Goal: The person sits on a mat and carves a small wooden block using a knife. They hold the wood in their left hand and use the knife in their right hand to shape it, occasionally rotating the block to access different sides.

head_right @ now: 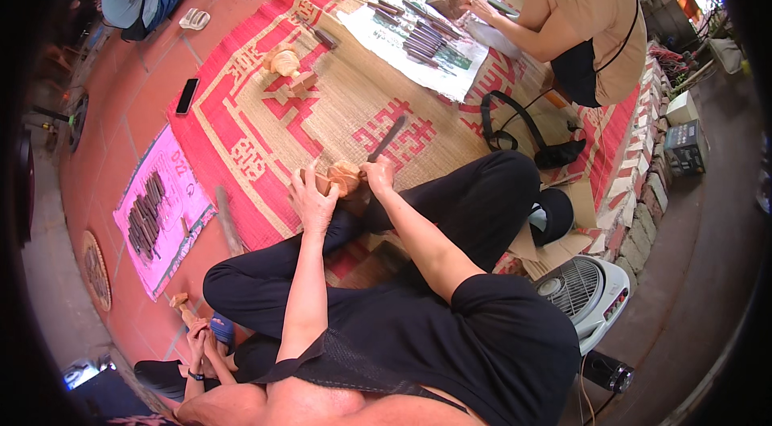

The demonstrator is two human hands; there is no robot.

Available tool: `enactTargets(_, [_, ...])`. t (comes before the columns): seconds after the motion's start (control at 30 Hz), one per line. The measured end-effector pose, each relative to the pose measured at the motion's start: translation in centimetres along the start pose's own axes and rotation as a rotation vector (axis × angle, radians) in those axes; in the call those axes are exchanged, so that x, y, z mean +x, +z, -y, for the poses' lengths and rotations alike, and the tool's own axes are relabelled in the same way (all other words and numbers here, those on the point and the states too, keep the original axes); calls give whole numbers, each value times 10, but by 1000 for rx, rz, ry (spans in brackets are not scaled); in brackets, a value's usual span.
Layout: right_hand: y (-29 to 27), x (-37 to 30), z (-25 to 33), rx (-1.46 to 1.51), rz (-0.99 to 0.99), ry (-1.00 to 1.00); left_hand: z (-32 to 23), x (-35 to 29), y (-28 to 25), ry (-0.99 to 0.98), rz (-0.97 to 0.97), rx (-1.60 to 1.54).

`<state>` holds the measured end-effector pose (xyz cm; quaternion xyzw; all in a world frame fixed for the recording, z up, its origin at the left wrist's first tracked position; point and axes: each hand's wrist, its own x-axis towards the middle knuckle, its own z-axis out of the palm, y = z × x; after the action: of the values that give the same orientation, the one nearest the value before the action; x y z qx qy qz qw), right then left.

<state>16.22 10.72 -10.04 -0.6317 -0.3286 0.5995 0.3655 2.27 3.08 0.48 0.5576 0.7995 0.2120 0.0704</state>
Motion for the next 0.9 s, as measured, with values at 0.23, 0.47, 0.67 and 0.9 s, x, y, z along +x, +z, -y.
enactTargets(0.23, [2, 19, -27, -270, -10, -194, -5, 0, 5, -3, -8, -35])
enactTargets(0.47, [3, 2, -8, -127, -26, -57, 1, -3, 6, 0, -11, -25])
enactTargets(0.67, [3, 3, -3, -172, 0, -41, -2, -1, 1, 5, -11, -3])
enactTargets(0.9, [8, -7, -15, -209, -20, -141, 5, -12, 9, 37, -57, 12])
